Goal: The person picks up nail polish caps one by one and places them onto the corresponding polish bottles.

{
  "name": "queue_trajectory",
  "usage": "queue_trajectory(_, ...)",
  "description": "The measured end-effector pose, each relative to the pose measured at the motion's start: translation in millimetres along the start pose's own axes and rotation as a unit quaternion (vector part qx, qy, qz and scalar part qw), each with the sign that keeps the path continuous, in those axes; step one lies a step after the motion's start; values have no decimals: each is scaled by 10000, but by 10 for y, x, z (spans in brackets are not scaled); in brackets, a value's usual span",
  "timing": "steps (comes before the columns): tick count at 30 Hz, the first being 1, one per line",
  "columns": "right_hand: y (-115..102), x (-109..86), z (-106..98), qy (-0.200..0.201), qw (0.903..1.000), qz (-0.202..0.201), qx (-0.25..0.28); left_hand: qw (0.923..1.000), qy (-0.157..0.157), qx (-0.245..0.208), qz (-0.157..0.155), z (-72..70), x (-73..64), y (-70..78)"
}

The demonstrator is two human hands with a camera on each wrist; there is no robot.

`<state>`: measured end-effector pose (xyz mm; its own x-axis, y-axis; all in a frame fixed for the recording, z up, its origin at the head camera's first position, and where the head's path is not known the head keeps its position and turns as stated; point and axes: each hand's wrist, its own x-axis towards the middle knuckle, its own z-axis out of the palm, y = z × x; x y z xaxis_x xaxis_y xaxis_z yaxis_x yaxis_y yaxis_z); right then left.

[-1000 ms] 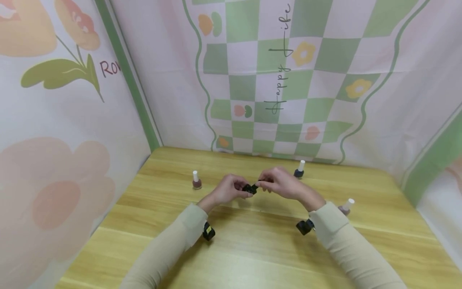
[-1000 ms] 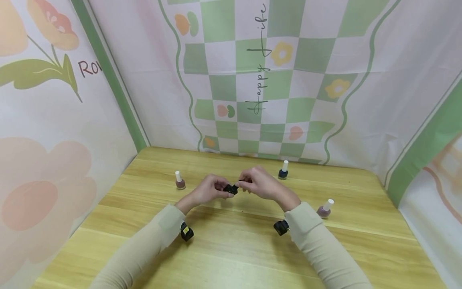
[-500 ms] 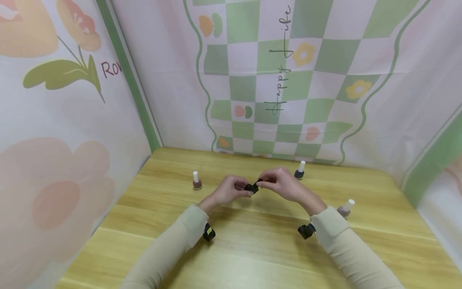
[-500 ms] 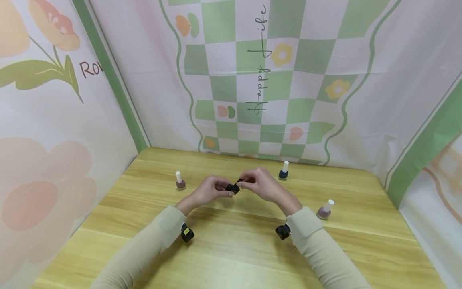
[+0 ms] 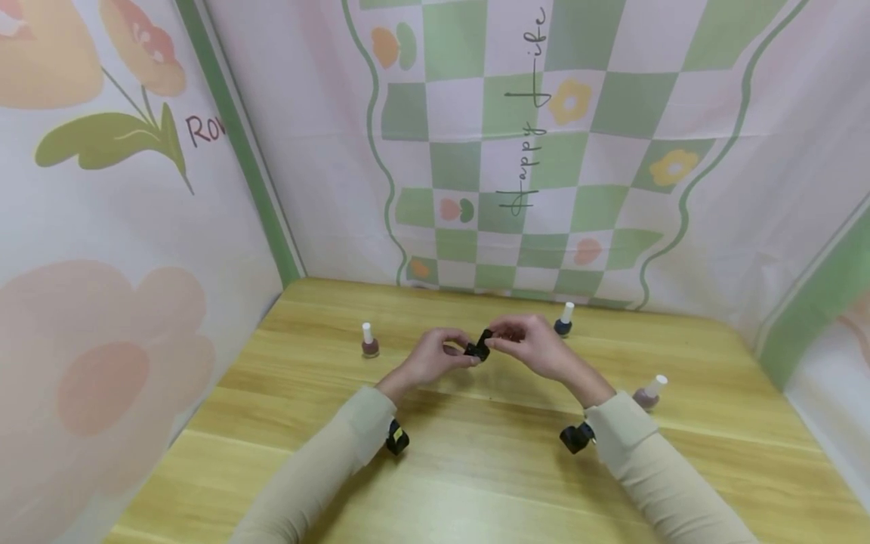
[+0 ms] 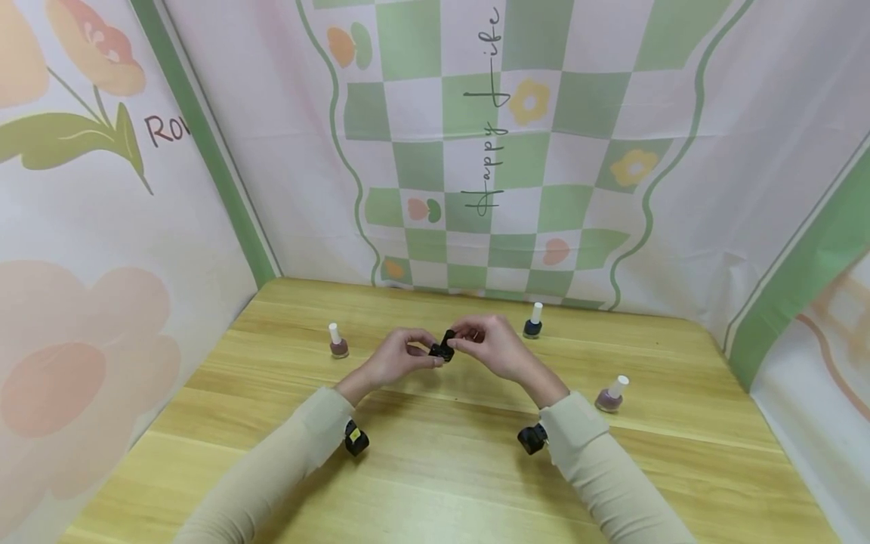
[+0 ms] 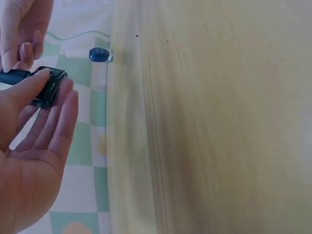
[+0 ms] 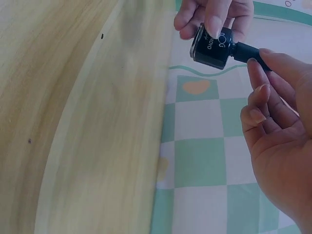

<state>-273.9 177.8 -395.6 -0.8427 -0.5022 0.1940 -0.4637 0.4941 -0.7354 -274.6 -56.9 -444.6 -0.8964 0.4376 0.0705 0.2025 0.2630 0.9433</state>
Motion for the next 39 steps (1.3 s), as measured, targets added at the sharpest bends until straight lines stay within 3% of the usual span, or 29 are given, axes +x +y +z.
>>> queue_trajectory(7,17,12,12,174,9998,-3,-13,9984,153,489,218,-4,44,8)
queue_trajectory(29,131,133,109,642,9974,317,-73,9989,357,280,98,-35,189,-46)
queue_trajectory(39,196,244,146,743,9963,421,43,9977,477,463,106,-78,278,-77)
